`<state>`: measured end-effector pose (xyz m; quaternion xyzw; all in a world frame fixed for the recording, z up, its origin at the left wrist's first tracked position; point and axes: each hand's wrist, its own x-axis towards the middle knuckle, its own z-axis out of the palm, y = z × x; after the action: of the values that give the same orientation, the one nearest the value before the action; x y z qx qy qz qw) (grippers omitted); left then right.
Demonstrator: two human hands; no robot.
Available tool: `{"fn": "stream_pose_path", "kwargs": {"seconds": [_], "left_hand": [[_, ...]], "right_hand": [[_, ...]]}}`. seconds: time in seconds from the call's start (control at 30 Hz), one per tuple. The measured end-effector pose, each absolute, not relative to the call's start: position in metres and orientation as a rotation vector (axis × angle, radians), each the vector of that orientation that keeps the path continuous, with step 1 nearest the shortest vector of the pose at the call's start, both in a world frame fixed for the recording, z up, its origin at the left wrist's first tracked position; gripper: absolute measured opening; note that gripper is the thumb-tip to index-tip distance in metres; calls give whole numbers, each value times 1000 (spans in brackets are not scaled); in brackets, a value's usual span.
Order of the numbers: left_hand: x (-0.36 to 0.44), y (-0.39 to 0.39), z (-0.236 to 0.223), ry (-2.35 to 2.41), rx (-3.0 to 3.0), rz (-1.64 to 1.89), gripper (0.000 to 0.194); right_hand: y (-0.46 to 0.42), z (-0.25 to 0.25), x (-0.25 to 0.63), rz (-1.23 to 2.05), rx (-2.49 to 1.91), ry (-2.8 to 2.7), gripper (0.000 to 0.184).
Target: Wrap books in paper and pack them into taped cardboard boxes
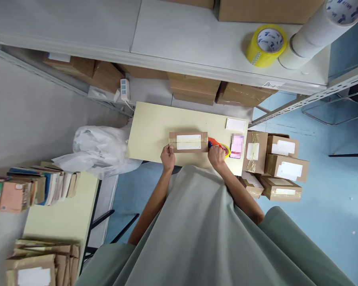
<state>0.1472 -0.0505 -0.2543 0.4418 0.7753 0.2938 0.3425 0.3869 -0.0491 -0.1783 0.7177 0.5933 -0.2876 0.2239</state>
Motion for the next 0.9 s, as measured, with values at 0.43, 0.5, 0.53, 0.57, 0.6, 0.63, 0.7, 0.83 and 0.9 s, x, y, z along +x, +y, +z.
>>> {"fn": "stream_pose_path", "kwargs": {"seconds": [0.43, 0.5, 0.53, 0.57, 0.6, 0.63, 0.7, 0.83, 0.9], "left_hand": [[98, -31, -265, 2072, 1152, 1013, 15], [87, -30, -268, 2091, 1139, 1004, 18], [83, -31, -270, 2094, 1142, 1003, 19], [81, -32, -273, 2095, 1152, 1006, 20], [79, -34, -275, 2092, 1168, 1012, 20], [79, -36, -278, 2089, 1185, 1021, 20], [81, -40, -284, 2092, 1221, 1023, 20], [89, -52, -299, 2146, 1225, 908, 22], [93, -57, -306, 2162, 1215, 814, 22]], "right_hand": [[6, -204, 362, -702, 2108, 1792, 65], [7, -211, 362, -717, 2091, 1808, 66], [5, -215, 364, -725, 2090, 1807, 66], [3, -218, 368, -733, 2091, 1804, 65], [0, -222, 373, -742, 2094, 1799, 64], [-4, -225, 379, -749, 2099, 1793, 63], [-13, -234, 392, -759, 2103, 1805, 61], [-36, -254, 415, -762, 2101, 1869, 59], [-48, -263, 424, -750, 2100, 1894, 58]]}}
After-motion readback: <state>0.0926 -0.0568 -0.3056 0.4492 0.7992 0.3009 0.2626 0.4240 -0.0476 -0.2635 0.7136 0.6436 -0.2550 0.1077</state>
